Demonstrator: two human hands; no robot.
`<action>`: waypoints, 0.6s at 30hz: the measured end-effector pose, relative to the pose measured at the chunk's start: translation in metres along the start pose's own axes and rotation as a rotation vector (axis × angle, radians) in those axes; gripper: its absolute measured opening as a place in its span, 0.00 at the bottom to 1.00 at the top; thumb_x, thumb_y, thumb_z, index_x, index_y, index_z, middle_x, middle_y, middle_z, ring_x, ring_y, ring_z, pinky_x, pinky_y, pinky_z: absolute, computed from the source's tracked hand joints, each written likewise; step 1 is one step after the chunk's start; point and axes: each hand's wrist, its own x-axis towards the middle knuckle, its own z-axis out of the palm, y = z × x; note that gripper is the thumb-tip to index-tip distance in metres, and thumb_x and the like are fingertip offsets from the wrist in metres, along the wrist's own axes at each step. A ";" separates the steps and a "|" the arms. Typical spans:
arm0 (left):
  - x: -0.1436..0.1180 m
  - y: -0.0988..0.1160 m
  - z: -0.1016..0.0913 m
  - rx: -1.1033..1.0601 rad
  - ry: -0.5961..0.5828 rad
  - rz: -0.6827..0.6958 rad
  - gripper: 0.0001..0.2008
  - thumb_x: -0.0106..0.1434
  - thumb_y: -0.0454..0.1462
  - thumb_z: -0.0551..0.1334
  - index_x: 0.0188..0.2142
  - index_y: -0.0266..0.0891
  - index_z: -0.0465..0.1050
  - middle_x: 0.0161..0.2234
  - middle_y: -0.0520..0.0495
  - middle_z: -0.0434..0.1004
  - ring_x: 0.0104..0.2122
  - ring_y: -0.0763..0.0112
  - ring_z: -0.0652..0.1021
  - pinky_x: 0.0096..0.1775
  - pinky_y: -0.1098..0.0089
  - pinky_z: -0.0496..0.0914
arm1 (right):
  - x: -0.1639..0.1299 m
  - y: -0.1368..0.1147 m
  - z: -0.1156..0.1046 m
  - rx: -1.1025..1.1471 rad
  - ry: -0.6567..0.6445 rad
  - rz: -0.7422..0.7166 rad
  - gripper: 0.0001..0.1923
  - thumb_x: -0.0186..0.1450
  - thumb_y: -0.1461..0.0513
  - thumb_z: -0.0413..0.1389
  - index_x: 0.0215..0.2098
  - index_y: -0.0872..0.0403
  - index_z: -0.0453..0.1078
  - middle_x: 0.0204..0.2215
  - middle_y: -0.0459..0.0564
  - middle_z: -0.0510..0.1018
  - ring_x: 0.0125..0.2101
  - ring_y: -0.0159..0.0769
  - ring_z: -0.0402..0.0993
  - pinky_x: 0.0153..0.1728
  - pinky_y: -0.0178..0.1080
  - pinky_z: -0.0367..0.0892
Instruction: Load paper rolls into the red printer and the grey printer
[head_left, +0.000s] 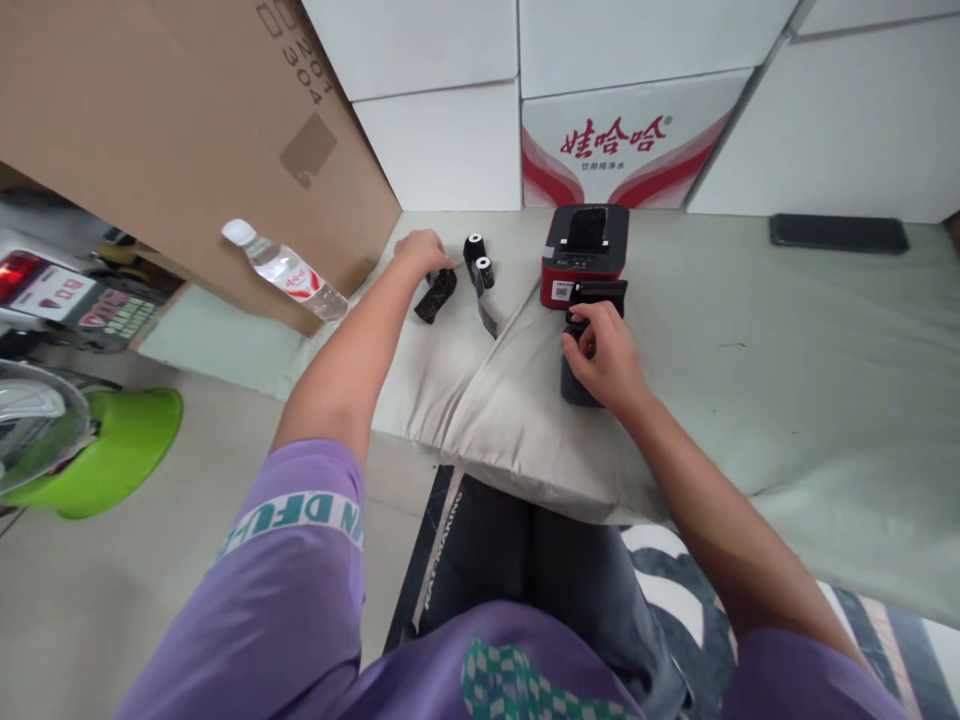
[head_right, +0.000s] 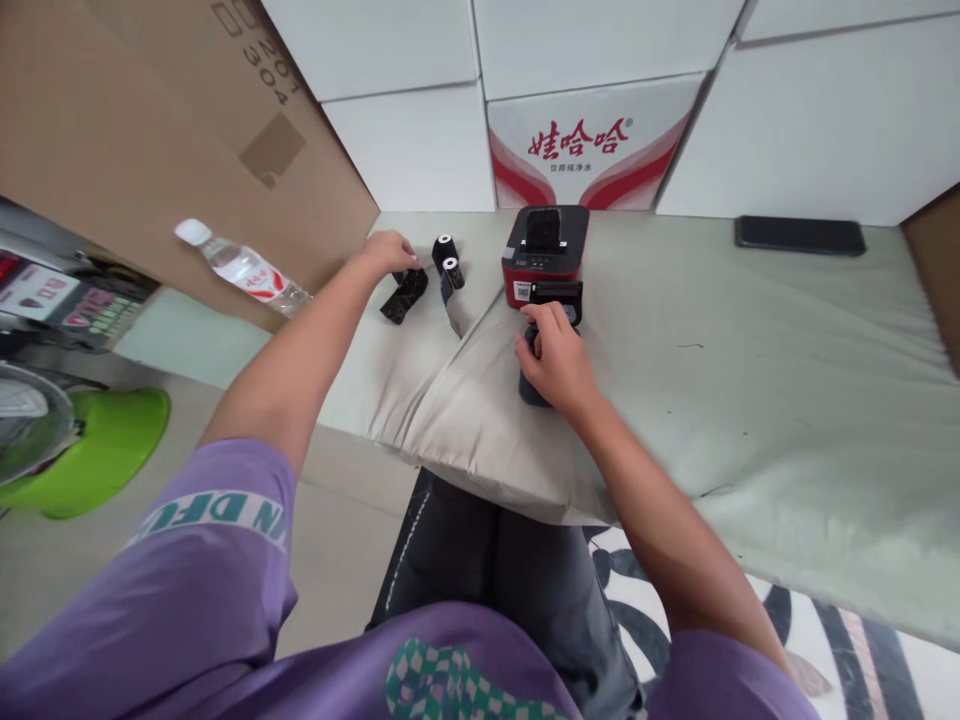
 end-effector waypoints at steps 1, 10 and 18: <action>-0.004 0.002 0.000 0.024 0.001 0.001 0.18 0.58 0.42 0.75 0.48 0.41 0.86 0.53 0.38 0.88 0.55 0.48 0.83 0.60 0.52 0.75 | 0.000 0.001 0.001 0.001 0.001 -0.002 0.16 0.71 0.61 0.54 0.57 0.50 0.69 0.52 0.55 0.77 0.27 0.31 0.69 0.37 0.43 0.73; -0.101 0.029 -0.039 0.051 0.129 0.306 0.20 0.76 0.39 0.57 0.62 0.44 0.80 0.60 0.38 0.82 0.60 0.51 0.79 0.61 0.55 0.71 | 0.001 0.013 0.008 0.078 0.214 -0.038 0.13 0.69 0.62 0.58 0.52 0.46 0.71 0.43 0.49 0.79 0.27 0.34 0.68 0.36 0.43 0.72; -0.232 0.155 -0.022 0.290 0.100 0.766 0.20 0.72 0.29 0.59 0.60 0.34 0.79 0.52 0.33 0.85 0.50 0.51 0.85 0.45 0.60 0.74 | 0.025 0.055 -0.023 0.105 0.587 0.275 0.08 0.70 0.67 0.57 0.46 0.51 0.70 0.41 0.50 0.77 0.34 0.35 0.74 0.36 0.40 0.69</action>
